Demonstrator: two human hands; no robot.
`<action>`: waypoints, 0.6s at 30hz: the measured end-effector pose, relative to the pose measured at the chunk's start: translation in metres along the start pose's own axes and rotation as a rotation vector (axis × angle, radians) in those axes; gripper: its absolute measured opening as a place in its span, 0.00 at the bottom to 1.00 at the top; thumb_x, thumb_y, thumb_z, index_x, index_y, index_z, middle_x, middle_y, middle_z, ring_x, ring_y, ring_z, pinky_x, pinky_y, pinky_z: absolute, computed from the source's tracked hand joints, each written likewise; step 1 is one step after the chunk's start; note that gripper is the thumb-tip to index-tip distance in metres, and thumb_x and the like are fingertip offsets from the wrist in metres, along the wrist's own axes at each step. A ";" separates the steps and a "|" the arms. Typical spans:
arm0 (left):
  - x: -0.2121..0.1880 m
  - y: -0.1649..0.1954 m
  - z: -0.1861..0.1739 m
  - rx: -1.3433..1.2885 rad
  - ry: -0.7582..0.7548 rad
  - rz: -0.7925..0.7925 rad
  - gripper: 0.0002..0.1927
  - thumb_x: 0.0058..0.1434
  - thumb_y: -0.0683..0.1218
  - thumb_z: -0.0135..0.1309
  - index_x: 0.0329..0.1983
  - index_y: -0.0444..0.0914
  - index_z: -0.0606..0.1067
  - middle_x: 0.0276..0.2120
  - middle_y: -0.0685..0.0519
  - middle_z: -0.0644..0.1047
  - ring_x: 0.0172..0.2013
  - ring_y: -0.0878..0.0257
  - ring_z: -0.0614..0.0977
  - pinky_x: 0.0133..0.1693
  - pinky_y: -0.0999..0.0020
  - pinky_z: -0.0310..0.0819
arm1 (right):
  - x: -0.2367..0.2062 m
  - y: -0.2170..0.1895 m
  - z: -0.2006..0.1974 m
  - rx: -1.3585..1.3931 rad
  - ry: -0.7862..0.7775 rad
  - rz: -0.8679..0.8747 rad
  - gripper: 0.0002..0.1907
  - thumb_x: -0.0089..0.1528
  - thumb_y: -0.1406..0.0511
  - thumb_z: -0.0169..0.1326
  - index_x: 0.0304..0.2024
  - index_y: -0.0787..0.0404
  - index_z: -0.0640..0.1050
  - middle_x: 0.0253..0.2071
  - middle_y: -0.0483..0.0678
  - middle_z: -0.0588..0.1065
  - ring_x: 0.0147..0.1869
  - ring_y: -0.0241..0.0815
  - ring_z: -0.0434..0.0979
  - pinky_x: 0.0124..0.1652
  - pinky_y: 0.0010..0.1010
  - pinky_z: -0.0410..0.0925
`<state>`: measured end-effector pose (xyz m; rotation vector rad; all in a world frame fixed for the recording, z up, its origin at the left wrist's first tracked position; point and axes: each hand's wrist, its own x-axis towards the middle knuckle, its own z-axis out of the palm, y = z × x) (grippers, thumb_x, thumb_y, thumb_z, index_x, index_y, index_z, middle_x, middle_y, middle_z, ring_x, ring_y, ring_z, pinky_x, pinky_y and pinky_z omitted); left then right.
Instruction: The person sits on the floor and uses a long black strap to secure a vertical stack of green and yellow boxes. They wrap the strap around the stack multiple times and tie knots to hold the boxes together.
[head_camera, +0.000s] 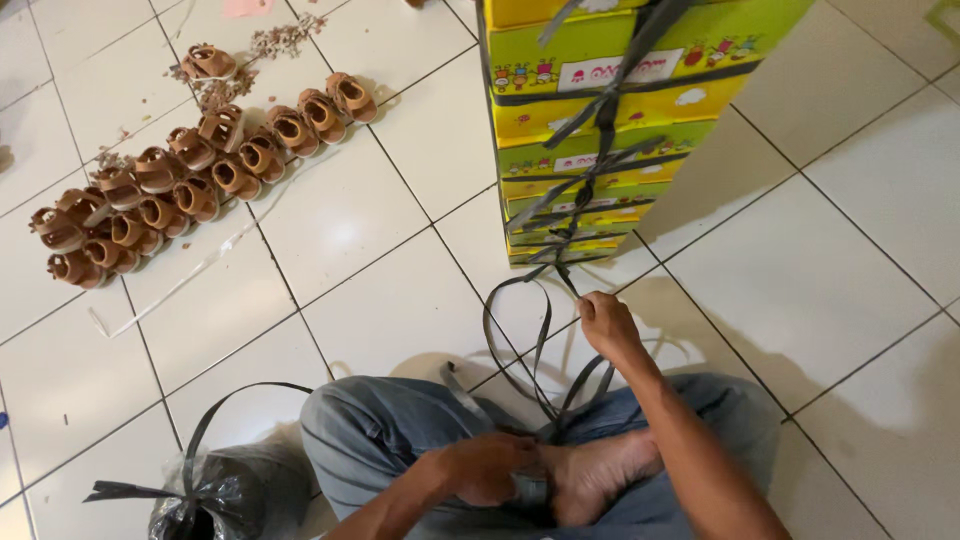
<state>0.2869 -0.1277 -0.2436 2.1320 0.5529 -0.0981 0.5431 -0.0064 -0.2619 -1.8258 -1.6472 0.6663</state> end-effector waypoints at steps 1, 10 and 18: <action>0.005 0.005 -0.016 0.030 -0.016 0.007 0.13 0.61 0.43 0.54 0.49 0.35 0.76 0.42 0.40 0.80 0.45 0.40 0.80 0.48 0.48 0.73 | 0.001 -0.001 -0.006 0.029 -0.069 0.077 0.14 0.65 0.61 0.52 0.40 0.65 0.83 0.35 0.61 0.79 0.39 0.63 0.79 0.39 0.47 0.70; 0.149 -0.002 -0.114 0.530 1.098 -0.224 0.34 0.57 0.38 0.49 0.68 0.27 0.62 0.66 0.36 0.66 0.68 0.42 0.65 0.68 0.47 0.53 | 0.024 -0.041 -0.066 0.214 -0.131 -0.031 0.14 0.63 0.60 0.53 0.35 0.65 0.82 0.20 0.51 0.73 0.23 0.37 0.71 0.29 0.33 0.65; 0.167 -0.021 -0.114 0.528 1.053 -0.365 0.33 0.51 0.42 0.54 0.63 0.30 0.68 0.56 0.39 0.70 0.60 0.42 0.67 0.65 0.45 0.53 | -0.005 -0.071 -0.136 0.218 -0.202 -0.052 0.15 0.67 0.59 0.52 0.39 0.65 0.81 0.22 0.46 0.70 0.27 0.36 0.64 0.28 0.31 0.62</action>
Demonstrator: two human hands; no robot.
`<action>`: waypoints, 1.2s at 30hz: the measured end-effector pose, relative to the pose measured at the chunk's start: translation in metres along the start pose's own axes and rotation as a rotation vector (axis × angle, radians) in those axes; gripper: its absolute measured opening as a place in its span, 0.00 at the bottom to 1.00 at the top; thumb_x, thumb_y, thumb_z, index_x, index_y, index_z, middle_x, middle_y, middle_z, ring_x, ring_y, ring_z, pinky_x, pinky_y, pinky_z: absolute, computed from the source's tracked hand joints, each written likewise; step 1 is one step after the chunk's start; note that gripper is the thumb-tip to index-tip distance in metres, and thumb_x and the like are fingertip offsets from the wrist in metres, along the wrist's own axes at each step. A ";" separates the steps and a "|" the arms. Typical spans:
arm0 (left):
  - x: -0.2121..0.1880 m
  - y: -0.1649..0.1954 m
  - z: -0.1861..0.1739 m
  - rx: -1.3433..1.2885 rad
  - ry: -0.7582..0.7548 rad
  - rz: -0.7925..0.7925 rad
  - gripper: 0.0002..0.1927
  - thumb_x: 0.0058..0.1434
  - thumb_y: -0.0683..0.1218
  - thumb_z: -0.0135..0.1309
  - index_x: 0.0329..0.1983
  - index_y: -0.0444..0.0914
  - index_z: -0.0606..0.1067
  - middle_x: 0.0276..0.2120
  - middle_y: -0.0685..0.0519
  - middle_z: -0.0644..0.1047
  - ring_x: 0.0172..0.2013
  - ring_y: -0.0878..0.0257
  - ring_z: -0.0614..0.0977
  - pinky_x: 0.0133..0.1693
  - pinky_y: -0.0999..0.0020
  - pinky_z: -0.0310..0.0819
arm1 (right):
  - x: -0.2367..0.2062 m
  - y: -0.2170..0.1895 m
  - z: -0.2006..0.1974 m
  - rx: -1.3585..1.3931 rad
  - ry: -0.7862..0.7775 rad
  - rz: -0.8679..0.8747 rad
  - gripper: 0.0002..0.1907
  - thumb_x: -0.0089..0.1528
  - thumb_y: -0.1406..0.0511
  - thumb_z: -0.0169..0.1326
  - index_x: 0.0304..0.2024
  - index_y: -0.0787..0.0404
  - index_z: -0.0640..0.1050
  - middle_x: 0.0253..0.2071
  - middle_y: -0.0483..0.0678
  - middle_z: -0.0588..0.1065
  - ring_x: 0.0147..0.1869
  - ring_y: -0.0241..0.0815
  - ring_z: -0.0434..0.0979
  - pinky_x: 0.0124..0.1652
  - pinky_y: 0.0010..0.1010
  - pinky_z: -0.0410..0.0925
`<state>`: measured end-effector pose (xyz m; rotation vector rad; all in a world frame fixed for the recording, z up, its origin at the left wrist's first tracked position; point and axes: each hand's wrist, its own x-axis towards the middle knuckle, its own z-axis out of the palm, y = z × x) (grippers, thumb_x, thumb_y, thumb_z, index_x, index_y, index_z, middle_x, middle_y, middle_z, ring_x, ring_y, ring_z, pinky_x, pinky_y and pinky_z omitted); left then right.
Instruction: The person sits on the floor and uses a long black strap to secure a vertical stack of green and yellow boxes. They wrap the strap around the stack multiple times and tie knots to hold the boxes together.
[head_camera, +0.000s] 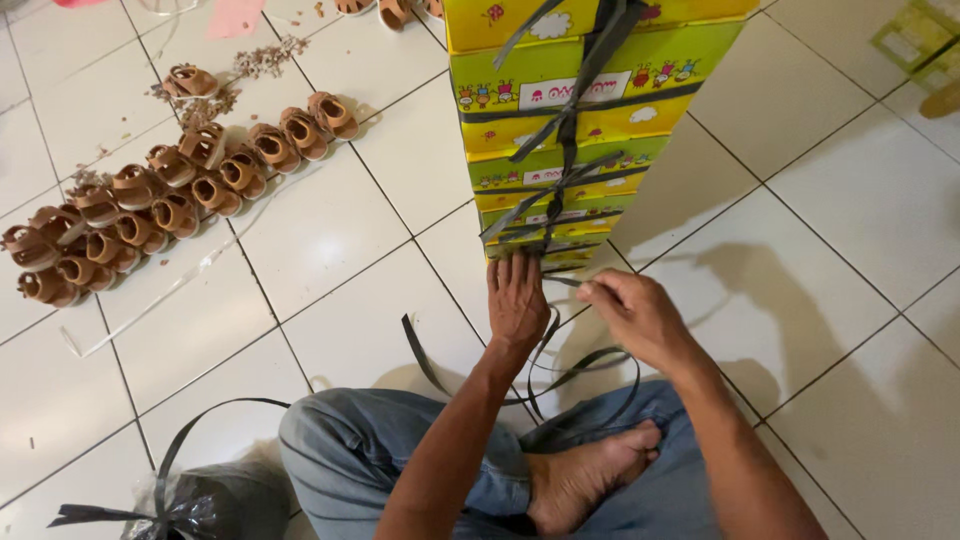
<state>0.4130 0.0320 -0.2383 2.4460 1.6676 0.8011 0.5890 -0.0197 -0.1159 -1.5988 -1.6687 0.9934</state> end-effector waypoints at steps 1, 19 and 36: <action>0.002 0.001 0.002 -0.032 -0.009 -0.012 0.35 0.47 0.44 0.56 0.60 0.29 0.68 0.54 0.38 0.70 0.59 0.41 0.67 0.64 0.44 0.53 | -0.007 -0.006 -0.011 0.029 -0.001 0.041 0.14 0.68 0.60 0.52 0.41 0.65 0.81 0.24 0.48 0.68 0.29 0.37 0.62 0.28 0.33 0.61; 0.013 -0.010 -0.026 -0.246 0.044 -0.010 0.26 0.46 0.34 0.51 0.52 0.36 0.75 0.50 0.46 0.74 0.56 0.46 0.71 0.59 0.50 0.61 | 0.071 0.051 0.062 -0.386 0.341 -0.260 0.04 0.66 0.69 0.54 0.38 0.66 0.77 0.36 0.61 0.78 0.41 0.61 0.79 0.42 0.49 0.71; 0.013 -0.016 -0.024 -0.233 -0.001 0.031 0.27 0.43 0.35 0.52 0.51 0.35 0.74 0.49 0.44 0.73 0.55 0.45 0.70 0.59 0.49 0.60 | 0.066 0.063 0.069 -0.224 0.343 -0.226 0.11 0.59 0.69 0.58 0.44 0.67 0.77 0.42 0.58 0.78 0.46 0.62 0.79 0.46 0.46 0.71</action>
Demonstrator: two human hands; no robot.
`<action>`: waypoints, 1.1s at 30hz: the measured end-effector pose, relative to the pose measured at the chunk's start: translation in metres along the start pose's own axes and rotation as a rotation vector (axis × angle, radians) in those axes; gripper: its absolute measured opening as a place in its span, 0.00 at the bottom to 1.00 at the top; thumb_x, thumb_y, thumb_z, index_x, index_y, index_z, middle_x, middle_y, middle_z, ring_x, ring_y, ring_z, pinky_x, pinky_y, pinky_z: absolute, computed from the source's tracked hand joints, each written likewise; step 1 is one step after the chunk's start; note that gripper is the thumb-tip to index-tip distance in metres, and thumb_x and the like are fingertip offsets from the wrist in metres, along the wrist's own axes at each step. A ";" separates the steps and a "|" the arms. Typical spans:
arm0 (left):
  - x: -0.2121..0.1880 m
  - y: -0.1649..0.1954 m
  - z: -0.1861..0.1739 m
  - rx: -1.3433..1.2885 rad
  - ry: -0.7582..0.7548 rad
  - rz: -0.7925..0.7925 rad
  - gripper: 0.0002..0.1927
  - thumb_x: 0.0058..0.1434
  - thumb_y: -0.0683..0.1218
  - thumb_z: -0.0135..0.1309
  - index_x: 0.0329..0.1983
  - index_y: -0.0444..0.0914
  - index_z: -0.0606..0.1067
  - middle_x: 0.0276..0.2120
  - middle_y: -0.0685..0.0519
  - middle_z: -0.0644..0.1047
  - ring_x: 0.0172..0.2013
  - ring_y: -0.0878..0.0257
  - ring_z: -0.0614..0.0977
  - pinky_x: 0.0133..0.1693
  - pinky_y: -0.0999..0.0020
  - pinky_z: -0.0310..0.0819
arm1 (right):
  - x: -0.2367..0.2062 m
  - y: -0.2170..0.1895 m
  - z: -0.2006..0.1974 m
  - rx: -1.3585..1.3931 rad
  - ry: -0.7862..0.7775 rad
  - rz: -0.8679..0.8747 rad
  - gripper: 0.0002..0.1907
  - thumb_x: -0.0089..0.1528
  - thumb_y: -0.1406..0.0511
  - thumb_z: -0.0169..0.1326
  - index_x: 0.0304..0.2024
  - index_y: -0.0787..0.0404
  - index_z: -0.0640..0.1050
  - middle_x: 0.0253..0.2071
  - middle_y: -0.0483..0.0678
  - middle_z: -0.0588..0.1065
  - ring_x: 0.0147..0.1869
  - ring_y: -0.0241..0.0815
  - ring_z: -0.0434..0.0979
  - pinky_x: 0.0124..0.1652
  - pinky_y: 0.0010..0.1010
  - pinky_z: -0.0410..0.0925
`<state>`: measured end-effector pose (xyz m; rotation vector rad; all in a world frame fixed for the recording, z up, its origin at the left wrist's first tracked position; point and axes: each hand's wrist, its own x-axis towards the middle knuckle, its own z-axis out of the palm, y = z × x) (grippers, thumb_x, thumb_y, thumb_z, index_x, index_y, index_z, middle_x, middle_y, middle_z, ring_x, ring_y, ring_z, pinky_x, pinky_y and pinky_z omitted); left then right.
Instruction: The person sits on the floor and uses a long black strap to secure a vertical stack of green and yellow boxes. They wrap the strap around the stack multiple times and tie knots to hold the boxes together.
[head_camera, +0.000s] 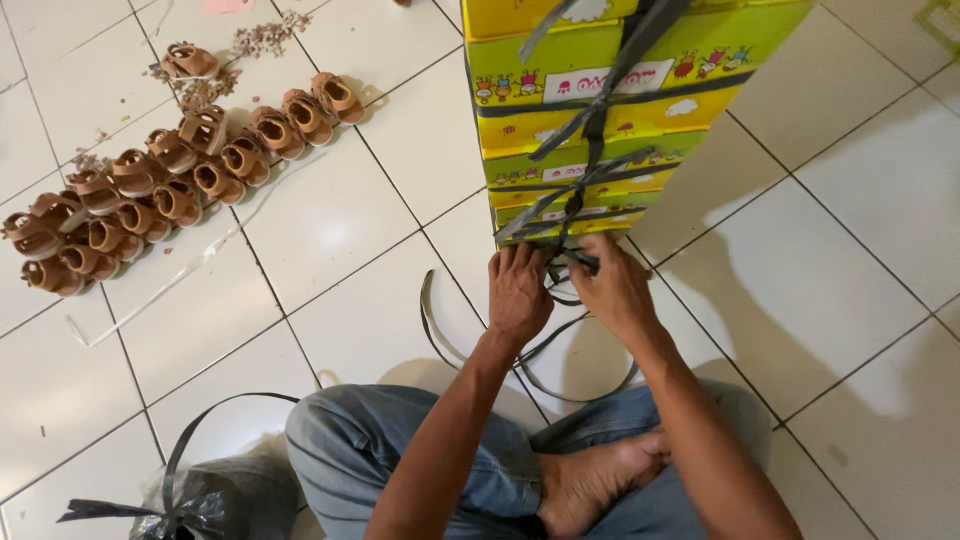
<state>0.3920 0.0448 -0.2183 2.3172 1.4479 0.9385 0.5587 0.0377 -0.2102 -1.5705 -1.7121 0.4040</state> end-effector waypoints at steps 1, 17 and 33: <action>0.001 -0.001 0.001 0.005 0.016 0.001 0.27 0.43 0.35 0.52 0.51 0.36 0.74 0.48 0.44 0.73 0.55 0.45 0.70 0.59 0.49 0.60 | 0.001 -0.002 0.002 0.029 0.023 0.019 0.14 0.57 0.69 0.59 0.43 0.69 0.75 0.41 0.58 0.78 0.45 0.62 0.79 0.45 0.46 0.70; -0.019 0.007 0.066 -0.511 0.402 -0.658 0.24 0.54 0.40 0.61 0.53 0.32 0.70 0.46 0.41 0.77 0.46 0.46 0.77 0.50 0.52 0.70 | -0.051 -0.026 -0.037 -0.068 0.164 -0.056 0.14 0.61 0.67 0.61 0.48 0.63 0.78 0.50 0.54 0.77 0.56 0.57 0.75 0.56 0.45 0.66; -0.103 -0.004 0.046 -1.253 0.114 -1.037 0.13 0.64 0.44 0.49 0.28 0.31 0.76 0.25 0.46 0.79 0.26 0.60 0.79 0.36 0.65 0.78 | -0.052 0.003 0.031 0.535 -0.211 0.385 0.14 0.64 0.62 0.58 0.48 0.65 0.79 0.41 0.46 0.81 0.47 0.39 0.82 0.46 0.32 0.73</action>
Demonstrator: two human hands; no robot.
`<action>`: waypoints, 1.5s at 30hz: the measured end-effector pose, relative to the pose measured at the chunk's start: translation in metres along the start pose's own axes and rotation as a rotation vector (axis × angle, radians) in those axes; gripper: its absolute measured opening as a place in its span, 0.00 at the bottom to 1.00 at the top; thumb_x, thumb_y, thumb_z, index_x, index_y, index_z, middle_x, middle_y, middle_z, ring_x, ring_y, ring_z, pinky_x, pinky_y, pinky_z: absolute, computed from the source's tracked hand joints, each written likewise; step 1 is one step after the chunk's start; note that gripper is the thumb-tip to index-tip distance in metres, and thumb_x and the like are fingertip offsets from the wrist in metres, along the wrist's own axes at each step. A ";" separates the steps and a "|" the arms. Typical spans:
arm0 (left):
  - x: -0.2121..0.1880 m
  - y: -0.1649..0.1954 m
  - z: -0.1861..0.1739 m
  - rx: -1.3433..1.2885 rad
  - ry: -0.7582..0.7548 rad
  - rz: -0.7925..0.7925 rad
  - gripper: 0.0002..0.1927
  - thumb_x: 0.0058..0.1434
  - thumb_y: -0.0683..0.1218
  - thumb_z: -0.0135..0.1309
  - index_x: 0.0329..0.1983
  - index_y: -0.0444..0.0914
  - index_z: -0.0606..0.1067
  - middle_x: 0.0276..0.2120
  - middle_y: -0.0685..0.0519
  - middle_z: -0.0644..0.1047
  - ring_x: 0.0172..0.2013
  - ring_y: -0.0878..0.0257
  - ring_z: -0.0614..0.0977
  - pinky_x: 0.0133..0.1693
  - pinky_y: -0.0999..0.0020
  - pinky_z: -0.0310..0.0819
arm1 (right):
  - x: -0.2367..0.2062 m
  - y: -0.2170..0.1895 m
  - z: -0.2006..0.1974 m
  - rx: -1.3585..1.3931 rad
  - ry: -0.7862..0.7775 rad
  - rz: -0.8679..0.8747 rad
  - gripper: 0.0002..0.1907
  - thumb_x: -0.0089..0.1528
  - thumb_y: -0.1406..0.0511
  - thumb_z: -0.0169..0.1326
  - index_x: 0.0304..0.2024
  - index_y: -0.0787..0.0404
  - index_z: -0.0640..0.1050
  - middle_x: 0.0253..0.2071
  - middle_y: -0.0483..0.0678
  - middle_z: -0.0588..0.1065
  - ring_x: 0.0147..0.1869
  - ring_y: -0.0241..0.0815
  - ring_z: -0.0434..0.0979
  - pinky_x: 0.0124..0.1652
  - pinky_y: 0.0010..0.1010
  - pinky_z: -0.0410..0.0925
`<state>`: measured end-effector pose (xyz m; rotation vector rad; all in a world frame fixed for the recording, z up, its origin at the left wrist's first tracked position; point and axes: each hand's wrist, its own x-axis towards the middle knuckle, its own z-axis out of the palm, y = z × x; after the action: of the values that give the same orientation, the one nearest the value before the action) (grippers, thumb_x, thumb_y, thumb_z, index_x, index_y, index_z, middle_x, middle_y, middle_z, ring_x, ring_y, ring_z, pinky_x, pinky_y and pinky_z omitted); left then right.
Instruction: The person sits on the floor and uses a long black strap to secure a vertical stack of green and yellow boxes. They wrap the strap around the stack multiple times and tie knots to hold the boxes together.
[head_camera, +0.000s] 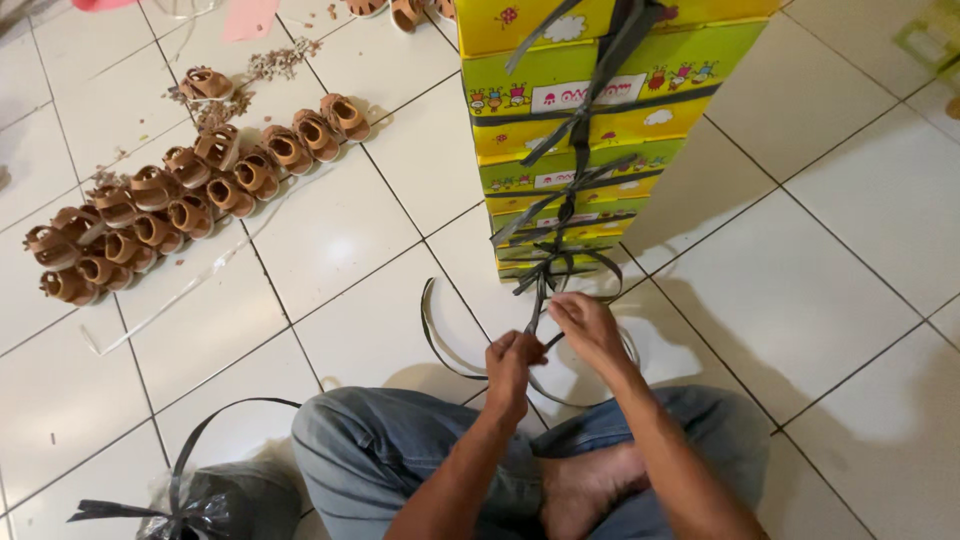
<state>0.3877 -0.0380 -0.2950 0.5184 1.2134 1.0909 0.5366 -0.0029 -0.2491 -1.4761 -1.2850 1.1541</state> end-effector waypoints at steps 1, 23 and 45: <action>-0.014 -0.006 -0.009 0.016 -0.025 -0.021 0.14 0.65 0.44 0.49 0.28 0.31 0.77 0.25 0.46 0.80 0.26 0.60 0.79 0.35 0.65 0.78 | 0.009 -0.001 0.010 0.239 -0.003 0.114 0.13 0.64 0.63 0.57 0.46 0.65 0.79 0.40 0.46 0.81 0.44 0.39 0.82 0.45 0.32 0.75; -0.128 0.075 -0.044 0.473 -0.812 0.488 0.03 0.69 0.38 0.55 0.41 0.33 0.79 0.40 0.49 0.79 0.43 0.60 0.79 0.48 0.64 0.73 | -0.040 -0.005 -0.006 0.400 -0.077 0.252 0.16 0.69 0.59 0.51 0.47 0.68 0.76 0.35 0.49 0.80 0.36 0.35 0.78 0.37 0.28 0.73; -0.122 0.138 -0.105 0.371 -0.824 -0.169 0.24 0.71 0.48 0.53 0.65 0.29 0.73 0.48 0.44 0.80 0.48 0.60 0.82 0.54 0.62 0.77 | -0.118 -0.045 0.044 0.106 -0.137 0.046 0.18 0.70 0.61 0.43 0.52 0.58 0.82 0.21 0.42 0.64 0.21 0.30 0.59 0.21 0.28 0.56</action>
<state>0.2426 -0.1079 -0.1578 1.0089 0.6952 0.4102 0.4778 -0.1138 -0.2026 -1.3747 -1.2668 1.3531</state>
